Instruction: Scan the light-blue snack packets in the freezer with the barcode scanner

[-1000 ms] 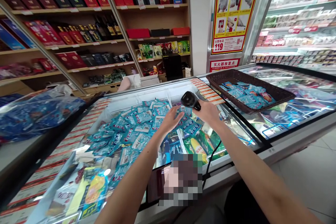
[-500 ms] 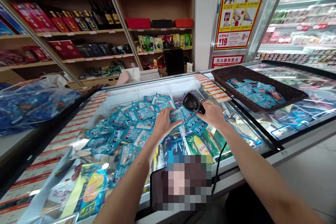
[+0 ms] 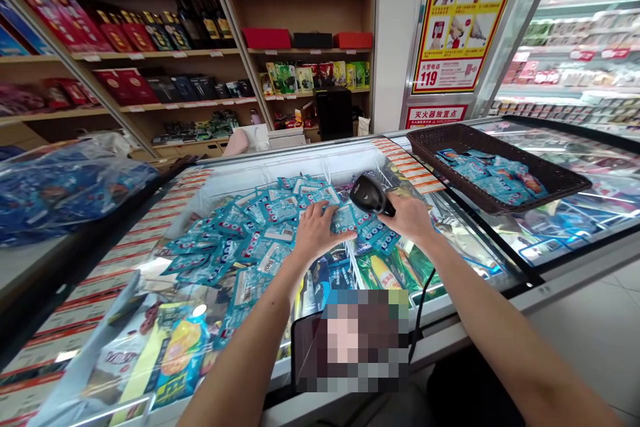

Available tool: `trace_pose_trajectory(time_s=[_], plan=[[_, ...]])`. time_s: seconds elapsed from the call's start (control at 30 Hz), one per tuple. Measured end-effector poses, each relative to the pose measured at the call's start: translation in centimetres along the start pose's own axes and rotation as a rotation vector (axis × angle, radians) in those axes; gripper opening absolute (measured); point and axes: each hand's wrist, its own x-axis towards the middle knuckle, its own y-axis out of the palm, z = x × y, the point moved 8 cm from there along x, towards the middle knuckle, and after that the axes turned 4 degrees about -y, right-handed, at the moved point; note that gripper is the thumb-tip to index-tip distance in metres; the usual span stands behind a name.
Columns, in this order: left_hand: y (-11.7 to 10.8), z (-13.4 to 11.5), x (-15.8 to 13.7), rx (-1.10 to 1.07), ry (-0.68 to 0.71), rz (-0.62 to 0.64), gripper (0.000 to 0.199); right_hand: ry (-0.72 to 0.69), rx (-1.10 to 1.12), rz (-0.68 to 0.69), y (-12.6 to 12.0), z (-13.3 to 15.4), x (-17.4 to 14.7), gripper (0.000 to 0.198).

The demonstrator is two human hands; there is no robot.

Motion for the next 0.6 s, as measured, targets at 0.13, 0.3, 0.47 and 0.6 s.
trace_pose_trajectory(time_s=[0.13, 0.3, 0.47, 0.6], plan=[[-0.5, 0.2, 0.3, -0.064, 0.0, 0.006, 0.076, -0.014, 0.001, -0.012, 0.0, 0.1, 0.0, 0.034], [-1.0, 0.9, 0.7, -0.149, -0.019, 0.051, 0.08, -0.013, 0.011, 0.004, 0.1, 0.0, 0.0, 0.036], [-0.6, 2.9, 1.0, -0.323, -0.101, 0.085, 0.079, -0.008, 0.02, -0.015, 0.0, -0.1, -0.1, 0.035], [-0.1, 5.4, 1.2, -0.578, -0.234, -0.035, 0.078, -0.054, 0.062, -0.055, -0.1, 0.2, -0.3, 0.036]])
